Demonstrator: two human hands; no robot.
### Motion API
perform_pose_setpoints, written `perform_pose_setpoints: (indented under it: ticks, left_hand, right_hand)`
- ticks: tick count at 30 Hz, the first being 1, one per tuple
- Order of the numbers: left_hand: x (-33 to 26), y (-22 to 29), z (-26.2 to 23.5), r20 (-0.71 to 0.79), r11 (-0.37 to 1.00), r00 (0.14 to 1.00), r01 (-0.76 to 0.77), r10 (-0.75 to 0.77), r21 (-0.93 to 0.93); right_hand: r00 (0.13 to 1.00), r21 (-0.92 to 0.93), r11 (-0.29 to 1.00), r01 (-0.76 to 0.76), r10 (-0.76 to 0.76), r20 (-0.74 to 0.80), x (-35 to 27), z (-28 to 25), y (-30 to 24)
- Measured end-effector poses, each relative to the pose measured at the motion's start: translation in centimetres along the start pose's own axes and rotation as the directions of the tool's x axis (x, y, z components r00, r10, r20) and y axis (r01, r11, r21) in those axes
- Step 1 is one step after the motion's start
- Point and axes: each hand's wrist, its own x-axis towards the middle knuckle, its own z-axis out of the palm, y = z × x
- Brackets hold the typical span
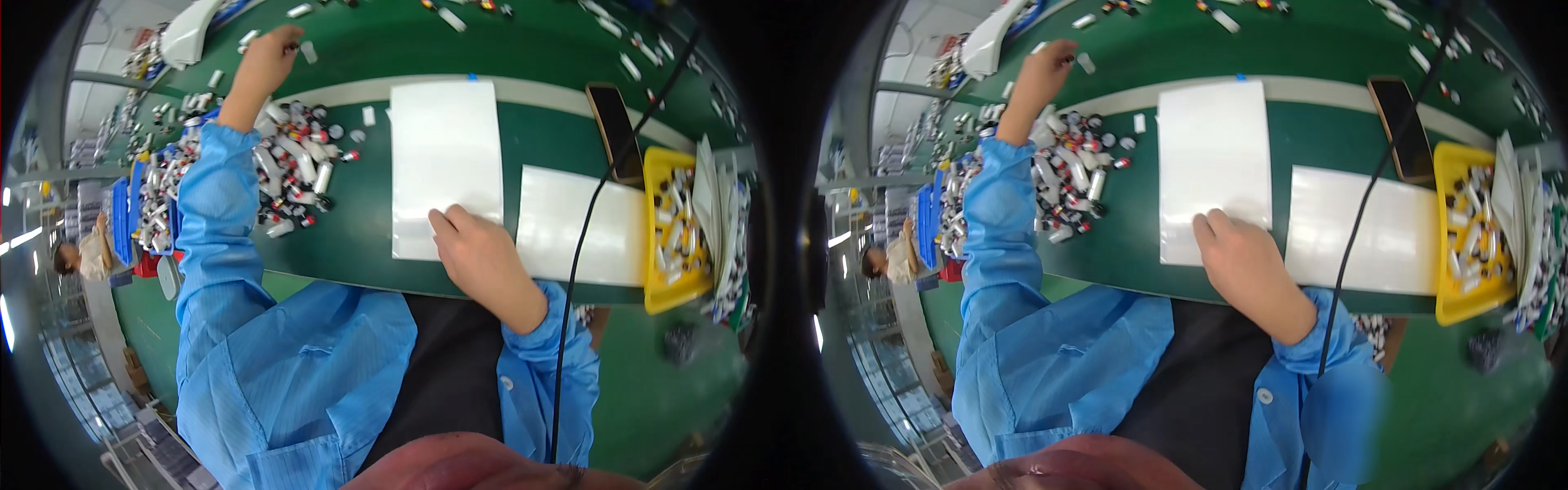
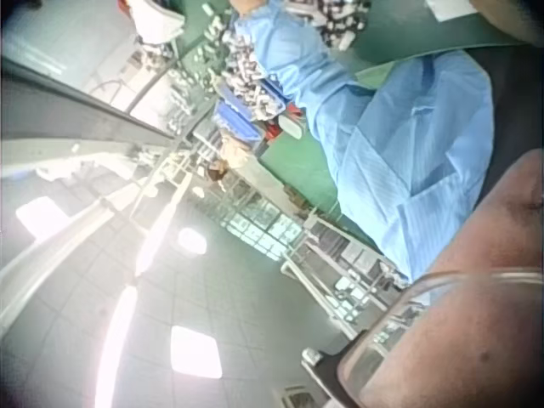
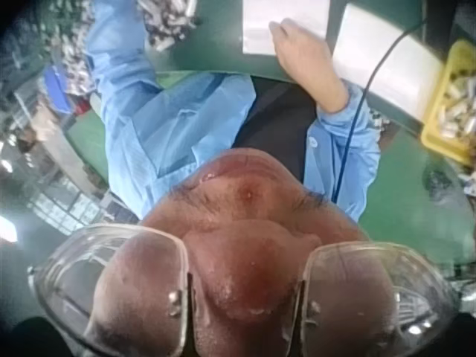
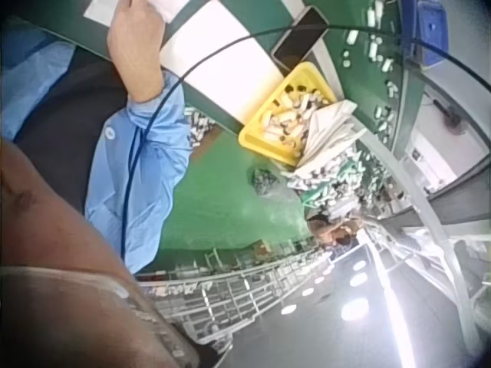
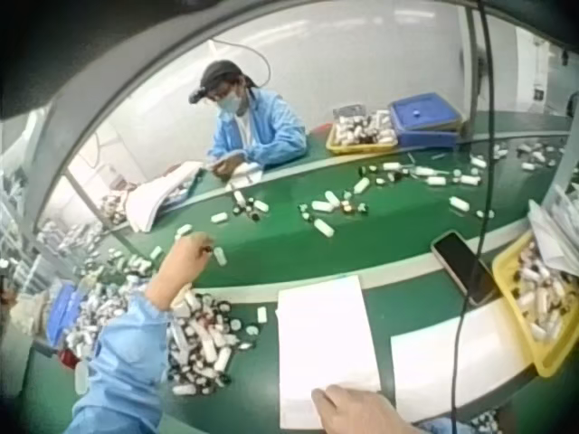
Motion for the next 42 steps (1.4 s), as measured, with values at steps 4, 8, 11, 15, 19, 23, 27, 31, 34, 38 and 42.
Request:
perform_pose_setpoints:
  ticks: [4, 8, 11, 15, 19, 23, 27, 31, 34, 38, 42]
  left_hand:
    - [1.8, -6.8, 1.7, 0.293, 0.951, 0.935, 0.116, -0.202, 0.286]
    - [4.3, -8.2, 4.5, 0.040, 0.838, 0.966, 0.200, -0.255, 0.507]
    - [7.2, -9.4, 8.5, 0.089, 0.962, 0.986, 0.115, -0.141, 0.246]
    - [10.8, 2.5, 12.6, 0.140, 0.953, 0.977, -0.114, 0.158, -0.282]
    - [10.4, 9.3, 13.6, 0.126, 0.949, 0.942, -0.315, 0.310, 0.020]
    - [11.7, 9.3, 13.9, 0.067, 0.934, 0.949, -0.315, 0.308, 0.169]
    - [12.1, 10.4, 9.7, 0.165, 0.788, 0.986, 0.123, -0.028, -0.604]
    - [7.3, 15.5, 5.1, 0.278, 0.166, 0.949, 0.301, -0.150, -0.939]
    - [2.4, 20.0, 3.5, 0.431, -0.159, 0.895, 0.412, -0.115, -0.897]
    - [-1.9, 24.7, 5.2, 0.579, -0.465, 0.814, 0.499, -0.036, -0.731]
    - [-2.5, 24.9, 6.5, 0.571, -0.687, 0.816, 0.466, 0.089, -0.558]
  right_hand:
    - [1.000, -0.019, 1.000, -0.011, 0.011, 0.006, -0.2, 0.7, 0.7]
    - [0.999, 0.010, 1.000, 0.004, -0.004, -0.039, 0.5, 0.3, 0.3]
    - [0.997, 0.029, 0.999, 0.020, -0.018, -0.079, 0.3, 0.7, 0.1]
    - [0.998, -0.020, 1.000, -0.008, 0.007, -0.069, 0.1, 0.8, 0.2]
    - [0.999, 0.055, 0.998, 0.036, -0.036, -0.014, 0.4, -0.3, 0.2]
    - [0.986, 0.259, 0.965, -0.042, -0.002, 0.165, 0.3, -2.4, 1.0]
    - [0.975, 0.549, 0.807, -0.220, 0.193, 0.108, 0.3, -3.5, 1.4]
    - [0.838, 0.628, 0.756, 0.183, 0.215, -0.502, 3.7, -2.7, 4.4]
    - [0.668, 0.275, 0.949, 0.151, 0.107, -0.736, 7.6, -3.6, 5.1]
    - [0.772, 0.680, 0.703, 0.209, 0.308, -0.556, 8.5, -1.2, 5.4]
    - [0.752, 0.711, 0.666, 0.225, 0.346, -0.561, 8.5, -0.3, 6.8]
